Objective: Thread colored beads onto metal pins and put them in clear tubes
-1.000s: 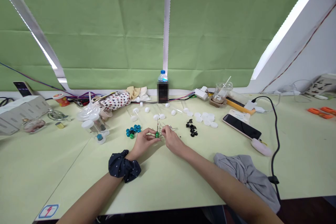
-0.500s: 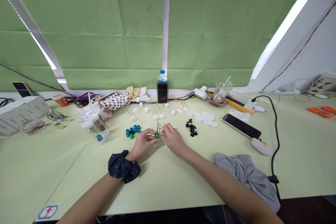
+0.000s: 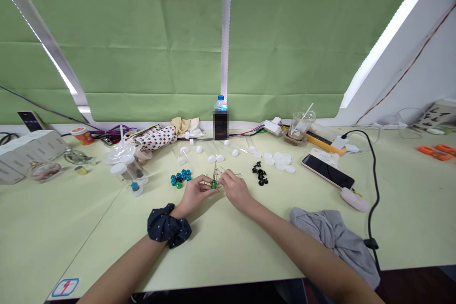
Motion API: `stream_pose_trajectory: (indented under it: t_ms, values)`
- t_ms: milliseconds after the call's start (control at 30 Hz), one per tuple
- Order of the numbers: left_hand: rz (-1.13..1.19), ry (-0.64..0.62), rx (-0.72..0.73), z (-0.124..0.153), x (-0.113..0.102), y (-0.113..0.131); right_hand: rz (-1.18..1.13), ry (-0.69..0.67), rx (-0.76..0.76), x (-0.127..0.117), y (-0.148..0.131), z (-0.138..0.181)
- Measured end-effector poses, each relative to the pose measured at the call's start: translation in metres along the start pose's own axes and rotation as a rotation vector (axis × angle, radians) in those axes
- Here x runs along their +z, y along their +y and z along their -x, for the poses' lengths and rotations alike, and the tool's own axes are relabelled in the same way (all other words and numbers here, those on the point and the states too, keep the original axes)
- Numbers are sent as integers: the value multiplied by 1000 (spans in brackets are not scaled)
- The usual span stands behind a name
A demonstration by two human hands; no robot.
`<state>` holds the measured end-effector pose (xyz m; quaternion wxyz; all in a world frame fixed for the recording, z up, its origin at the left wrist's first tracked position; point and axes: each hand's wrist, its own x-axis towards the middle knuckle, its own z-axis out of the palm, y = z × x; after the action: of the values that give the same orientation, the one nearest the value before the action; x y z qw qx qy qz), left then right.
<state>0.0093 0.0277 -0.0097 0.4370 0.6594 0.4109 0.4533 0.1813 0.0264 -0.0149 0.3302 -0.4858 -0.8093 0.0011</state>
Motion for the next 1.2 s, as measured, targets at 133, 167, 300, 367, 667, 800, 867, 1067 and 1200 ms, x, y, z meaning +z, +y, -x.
stream_pose_trajectory:
  t_ms: [133,167,300,367,667,800,867,1067,1200]
  values:
    - [-4,8,7,0,0,-2,-133,1,-7,-3,0,-1]
    - [-4,9,5,0,-1,-2,-164,-1,-3,-4,-1,-2]
    - [11,17,-36,-1,-3,-2,-258,-24,12,-7,-1,-1]
    - [26,31,-52,-1,-4,-1,-273,-33,4,-8,-1,0]
    - [5,45,-31,-1,-4,-1,-234,28,-63,-11,0,-1]
    - [15,38,-39,-1,-4,0,-158,12,-51,-13,-1,0]
    - [12,28,-46,-1,-4,0,-123,8,-48,-14,-2,1]
    - [-13,10,-48,-1,-4,-1,-102,18,-51,-14,-5,2]
    - [-13,10,-43,-1,-4,-2,-84,16,-56,-12,-5,2]
